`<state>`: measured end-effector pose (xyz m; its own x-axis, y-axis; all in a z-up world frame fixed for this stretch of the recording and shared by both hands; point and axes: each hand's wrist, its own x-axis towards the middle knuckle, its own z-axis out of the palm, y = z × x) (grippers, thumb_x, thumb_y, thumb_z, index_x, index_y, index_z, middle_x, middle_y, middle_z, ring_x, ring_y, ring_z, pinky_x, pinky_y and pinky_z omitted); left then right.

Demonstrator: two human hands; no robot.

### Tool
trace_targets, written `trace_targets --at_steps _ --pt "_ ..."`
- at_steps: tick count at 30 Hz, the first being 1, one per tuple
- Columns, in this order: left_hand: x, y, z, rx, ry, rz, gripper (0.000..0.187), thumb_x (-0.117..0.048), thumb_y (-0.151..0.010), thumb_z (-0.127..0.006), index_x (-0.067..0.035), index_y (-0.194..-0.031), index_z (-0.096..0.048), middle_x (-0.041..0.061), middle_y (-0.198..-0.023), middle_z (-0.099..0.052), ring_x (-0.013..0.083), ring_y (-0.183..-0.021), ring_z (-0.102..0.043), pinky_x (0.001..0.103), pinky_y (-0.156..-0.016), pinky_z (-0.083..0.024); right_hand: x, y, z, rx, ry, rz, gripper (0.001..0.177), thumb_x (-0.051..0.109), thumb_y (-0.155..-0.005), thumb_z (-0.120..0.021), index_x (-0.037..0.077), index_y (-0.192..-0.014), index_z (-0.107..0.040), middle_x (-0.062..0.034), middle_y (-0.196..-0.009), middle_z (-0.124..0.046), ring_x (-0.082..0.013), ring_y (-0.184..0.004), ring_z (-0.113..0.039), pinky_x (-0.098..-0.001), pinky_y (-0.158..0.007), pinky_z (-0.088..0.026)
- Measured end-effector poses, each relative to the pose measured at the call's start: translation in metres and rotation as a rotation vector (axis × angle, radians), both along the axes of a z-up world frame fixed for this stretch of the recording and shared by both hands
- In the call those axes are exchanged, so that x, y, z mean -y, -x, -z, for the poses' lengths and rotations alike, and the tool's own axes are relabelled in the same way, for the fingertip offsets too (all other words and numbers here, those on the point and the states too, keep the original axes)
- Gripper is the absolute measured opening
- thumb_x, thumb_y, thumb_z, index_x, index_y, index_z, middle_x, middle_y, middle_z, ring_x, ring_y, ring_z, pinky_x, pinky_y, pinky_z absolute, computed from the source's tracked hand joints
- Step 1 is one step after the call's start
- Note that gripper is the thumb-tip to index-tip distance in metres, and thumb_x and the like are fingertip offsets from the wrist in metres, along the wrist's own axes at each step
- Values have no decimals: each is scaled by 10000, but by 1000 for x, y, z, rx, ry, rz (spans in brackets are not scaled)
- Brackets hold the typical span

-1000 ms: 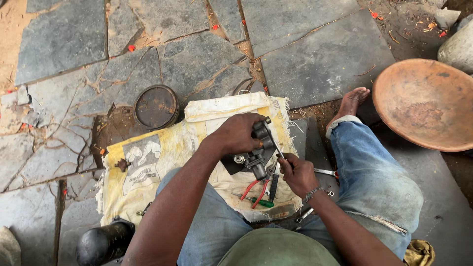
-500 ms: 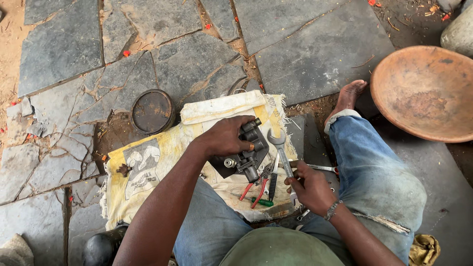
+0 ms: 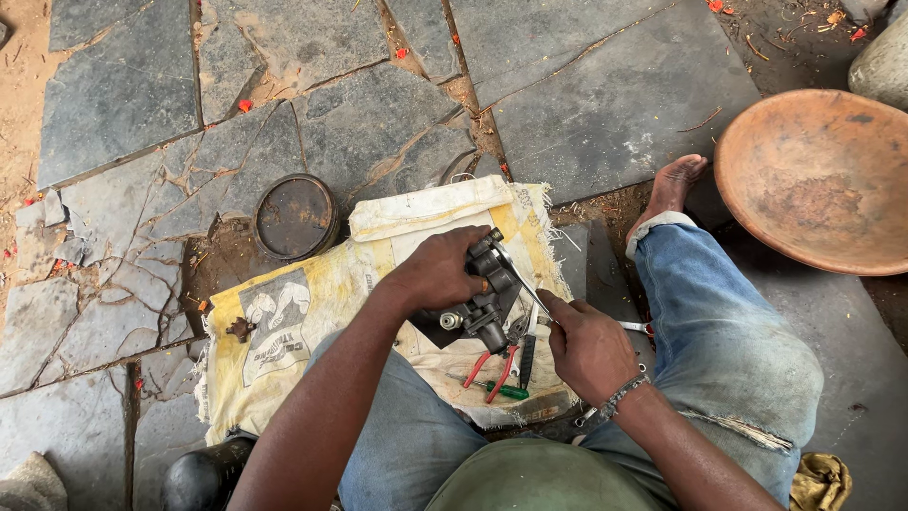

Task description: The person uses wrenches and pliers to disassemble a mechanical housing, removes a cylindrical internal component, and cleans it with a cloth.

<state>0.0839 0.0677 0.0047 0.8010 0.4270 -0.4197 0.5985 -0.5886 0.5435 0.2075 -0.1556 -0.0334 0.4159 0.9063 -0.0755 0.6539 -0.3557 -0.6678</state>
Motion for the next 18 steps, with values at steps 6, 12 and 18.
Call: trace_targets --at_steps 6,12,18 --pt "7 3 10 55 -103 -80 777 -170 -743 -692 -42 -1485 -498 219 -1327 -648 363 -1212 -645 396 -1070 -480 -5 -6 -6 109 8 -52 455 103 -882 -601 149 -1332 -648 -168 -902 -683 -386 -744 -680 -505 -691 -545" --pt "-4 13 8 87 -49 -52 910 -289 -706 -790 -12 -1499 -440 250 -1435 -564 358 -1293 -592 366 -1116 -448 -19 -14 -14 87 52 -87 454 95 -879 -583 155 -1325 -645 -167 -887 -678 -390 -766 -680 -512 -727 -546" --pt "-11 39 11 184 146 5 1206 -569 -632 -896 -76 -1587 -348 233 -1524 -493 371 -1427 -469 434 -1184 -351 -36 -31 -14 112 55 -190 443 108 -896 -571 163 -1330 -640 -171 -876 -687 -386 -805 -683 -511 -757 -542"
